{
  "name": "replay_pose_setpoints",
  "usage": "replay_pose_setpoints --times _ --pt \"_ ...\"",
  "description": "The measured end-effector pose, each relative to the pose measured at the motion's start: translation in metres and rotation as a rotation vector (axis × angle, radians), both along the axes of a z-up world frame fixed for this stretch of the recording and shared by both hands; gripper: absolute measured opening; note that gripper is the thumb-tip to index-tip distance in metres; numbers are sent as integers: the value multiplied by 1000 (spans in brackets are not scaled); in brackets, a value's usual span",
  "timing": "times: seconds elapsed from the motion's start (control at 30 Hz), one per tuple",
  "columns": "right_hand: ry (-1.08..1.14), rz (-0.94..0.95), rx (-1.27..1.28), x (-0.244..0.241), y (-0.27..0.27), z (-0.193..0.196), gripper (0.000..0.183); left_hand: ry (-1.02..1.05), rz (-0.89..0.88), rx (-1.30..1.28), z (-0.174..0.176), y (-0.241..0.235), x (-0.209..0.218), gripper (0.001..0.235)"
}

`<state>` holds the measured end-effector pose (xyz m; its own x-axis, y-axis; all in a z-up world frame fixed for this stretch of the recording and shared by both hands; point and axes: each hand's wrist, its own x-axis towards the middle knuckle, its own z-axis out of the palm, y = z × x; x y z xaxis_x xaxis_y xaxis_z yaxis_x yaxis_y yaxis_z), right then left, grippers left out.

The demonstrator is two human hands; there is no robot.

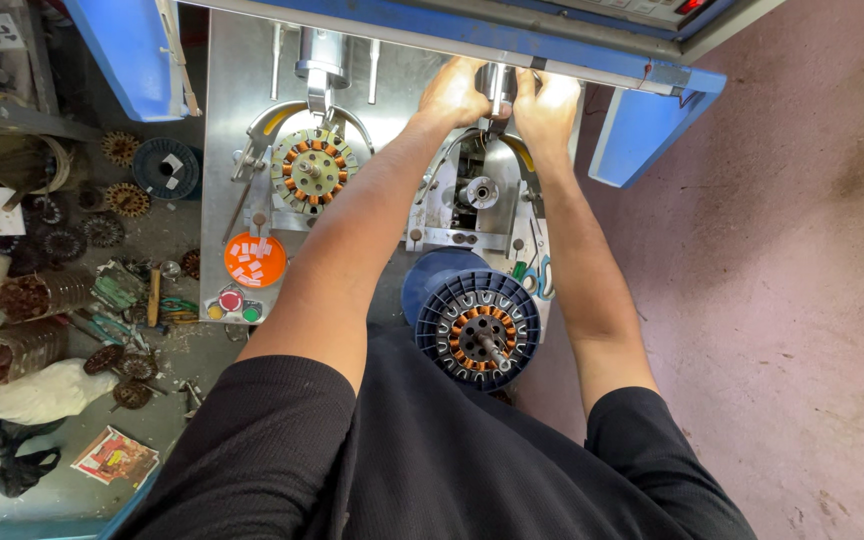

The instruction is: The person assembles a cylindrical metal component using a small tool, then places it into a machine to process a stator. The person removes the processed stator and places it into a blue container.

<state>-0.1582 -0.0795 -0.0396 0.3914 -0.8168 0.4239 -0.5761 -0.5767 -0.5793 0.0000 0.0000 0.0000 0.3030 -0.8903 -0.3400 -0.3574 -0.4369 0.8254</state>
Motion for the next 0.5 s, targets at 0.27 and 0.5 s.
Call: replay_pose_setpoints --times 0.27,0.5 --pt "-54 331 41 -11 -15 9 11 -8 -12 74 -2 -3 0 76" --pt "33 388 -128 -10 -23 18 14 -31 -22 114 -3 -6 1 69"
